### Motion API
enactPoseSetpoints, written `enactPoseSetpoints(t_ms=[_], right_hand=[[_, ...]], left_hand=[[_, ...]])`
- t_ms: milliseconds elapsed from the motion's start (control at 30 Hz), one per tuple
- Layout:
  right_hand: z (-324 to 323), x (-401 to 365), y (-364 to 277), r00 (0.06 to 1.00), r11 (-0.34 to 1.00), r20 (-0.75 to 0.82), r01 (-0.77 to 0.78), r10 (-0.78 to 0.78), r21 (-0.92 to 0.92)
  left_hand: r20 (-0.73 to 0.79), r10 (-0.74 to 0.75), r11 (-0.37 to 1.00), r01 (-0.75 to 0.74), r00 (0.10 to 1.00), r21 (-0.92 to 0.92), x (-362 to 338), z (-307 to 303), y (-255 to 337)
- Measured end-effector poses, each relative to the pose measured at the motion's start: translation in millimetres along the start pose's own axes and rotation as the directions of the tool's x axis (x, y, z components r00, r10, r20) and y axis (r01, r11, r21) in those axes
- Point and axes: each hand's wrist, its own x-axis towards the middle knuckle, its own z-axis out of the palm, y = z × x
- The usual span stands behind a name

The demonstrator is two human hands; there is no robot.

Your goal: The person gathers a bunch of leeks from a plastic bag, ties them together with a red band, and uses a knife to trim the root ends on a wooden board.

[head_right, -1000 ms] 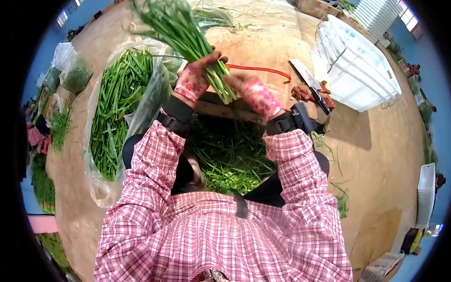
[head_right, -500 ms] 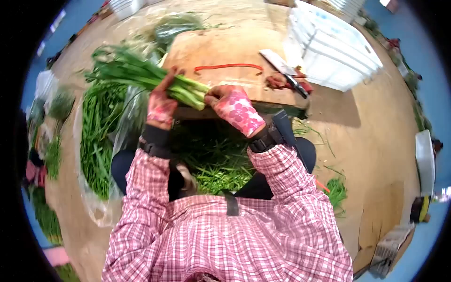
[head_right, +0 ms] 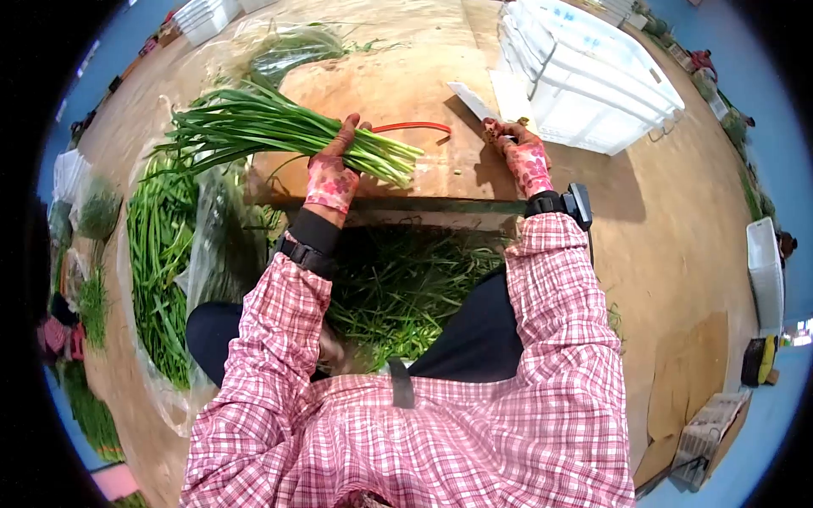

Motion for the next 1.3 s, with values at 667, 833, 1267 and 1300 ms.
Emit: enactPoseSetpoints(t_ms=[667,833,1267,1300], right_hand=[[19.9,-18.3,-27.2,0.903,0.883,0.154,0.426,-0.401,-0.196],[21.1,-14.1,-48.1,0.991,0.848,0.089,0.037,-0.099,0.529],[16.0,-8.0,-35.1,0.994,0.826,0.098,-0.088,0.041,0.557],[18.8,-6.2,-34.5,0.961,0.911,0.03,0.25,-0.275,0.327]], left_hand=[[0.184,-0.059,0.997,0.069,0.981,-0.044,39.1,53.1,-78.6],[0.145,0.029,0.998,-0.037,0.989,0.052,31.1,56.1,-92.1],[-0.081,0.05,0.998,-0.046,0.995,0.05,51.8,60.8,-85.7],[-0.137,0.068,0.991,-0.051,0.988,0.122,52.9,63.6,-92.4]])
